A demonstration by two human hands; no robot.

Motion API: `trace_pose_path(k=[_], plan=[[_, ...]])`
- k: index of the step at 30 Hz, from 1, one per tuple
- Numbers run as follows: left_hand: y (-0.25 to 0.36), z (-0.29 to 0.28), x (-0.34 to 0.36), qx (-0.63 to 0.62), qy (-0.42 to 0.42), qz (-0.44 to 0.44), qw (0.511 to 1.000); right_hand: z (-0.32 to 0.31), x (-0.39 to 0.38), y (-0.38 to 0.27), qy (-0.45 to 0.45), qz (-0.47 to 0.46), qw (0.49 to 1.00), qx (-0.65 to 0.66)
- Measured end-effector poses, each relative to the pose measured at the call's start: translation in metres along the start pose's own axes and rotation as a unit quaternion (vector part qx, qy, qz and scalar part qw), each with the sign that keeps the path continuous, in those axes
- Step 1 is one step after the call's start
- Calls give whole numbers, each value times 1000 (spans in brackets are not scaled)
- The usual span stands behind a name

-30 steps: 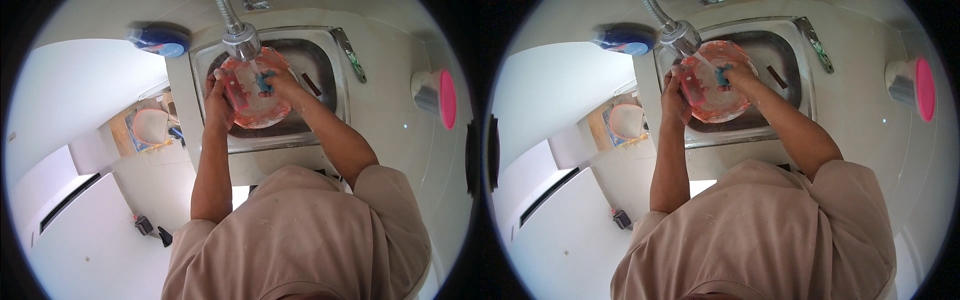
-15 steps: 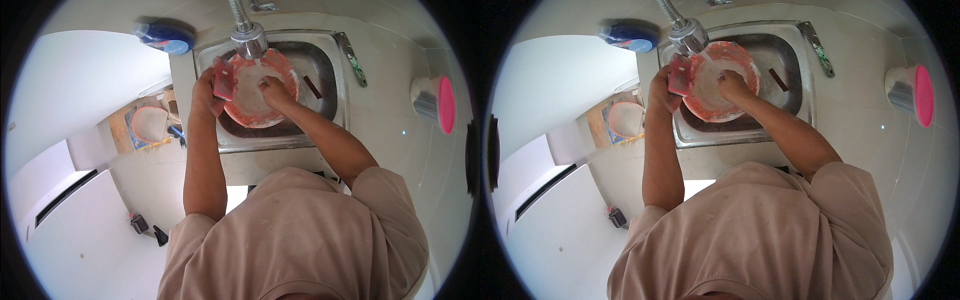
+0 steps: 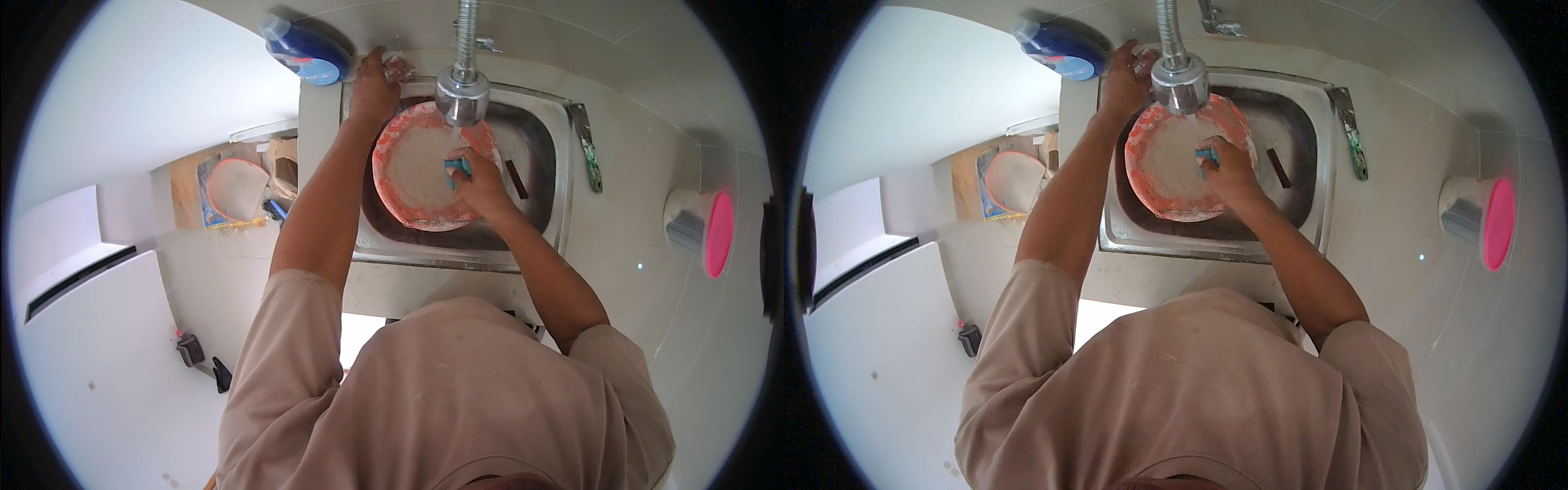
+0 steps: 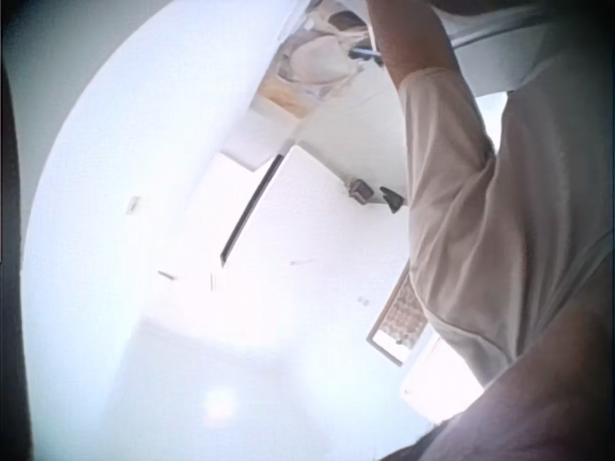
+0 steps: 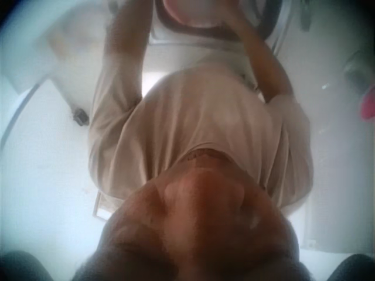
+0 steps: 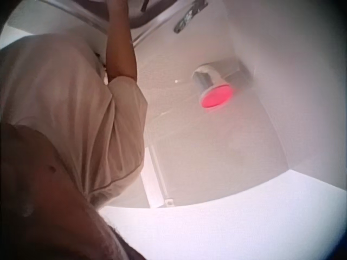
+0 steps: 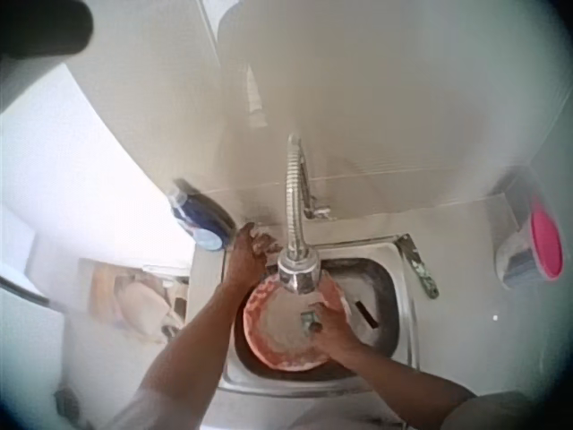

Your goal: The person applies grout to a tiled wall using a putty knife and their hands, then cleans a bucket and tools in a kitchen sink.

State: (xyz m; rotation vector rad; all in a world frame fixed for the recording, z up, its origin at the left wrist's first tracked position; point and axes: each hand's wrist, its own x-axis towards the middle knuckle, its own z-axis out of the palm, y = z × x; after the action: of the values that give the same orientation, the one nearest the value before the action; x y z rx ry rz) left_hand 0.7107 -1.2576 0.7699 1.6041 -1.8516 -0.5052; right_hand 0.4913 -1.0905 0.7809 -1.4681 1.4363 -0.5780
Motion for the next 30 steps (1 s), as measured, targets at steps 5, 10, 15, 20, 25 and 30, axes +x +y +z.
trace_pose_path(k=[5, 10, 15, 20, 25, 30], plan=[[33, -18, -43, -19, 67, 11, 998, -13, 7, 10, -30, 170, 946, 276], [47, -43, -154, -79, 88, -112, 987, 6, 7, -15, 55, 140, 915, 375], [37, -19, -234, -159, 41, -240, 957, 26, 26, -6, 83, 186, 763, 613], [44, -24, -234, -308, -24, -308, 900, 54, 63, 5, 201, 134, 773, 586], [60, -49, -220, -381, -112, -336, 854, 94, 71, -33, 297, 231, 837, 397], [60, -40, -229, -415, -60, -364, 831, 101, 52, -4, 27, -54, 998, -19]])
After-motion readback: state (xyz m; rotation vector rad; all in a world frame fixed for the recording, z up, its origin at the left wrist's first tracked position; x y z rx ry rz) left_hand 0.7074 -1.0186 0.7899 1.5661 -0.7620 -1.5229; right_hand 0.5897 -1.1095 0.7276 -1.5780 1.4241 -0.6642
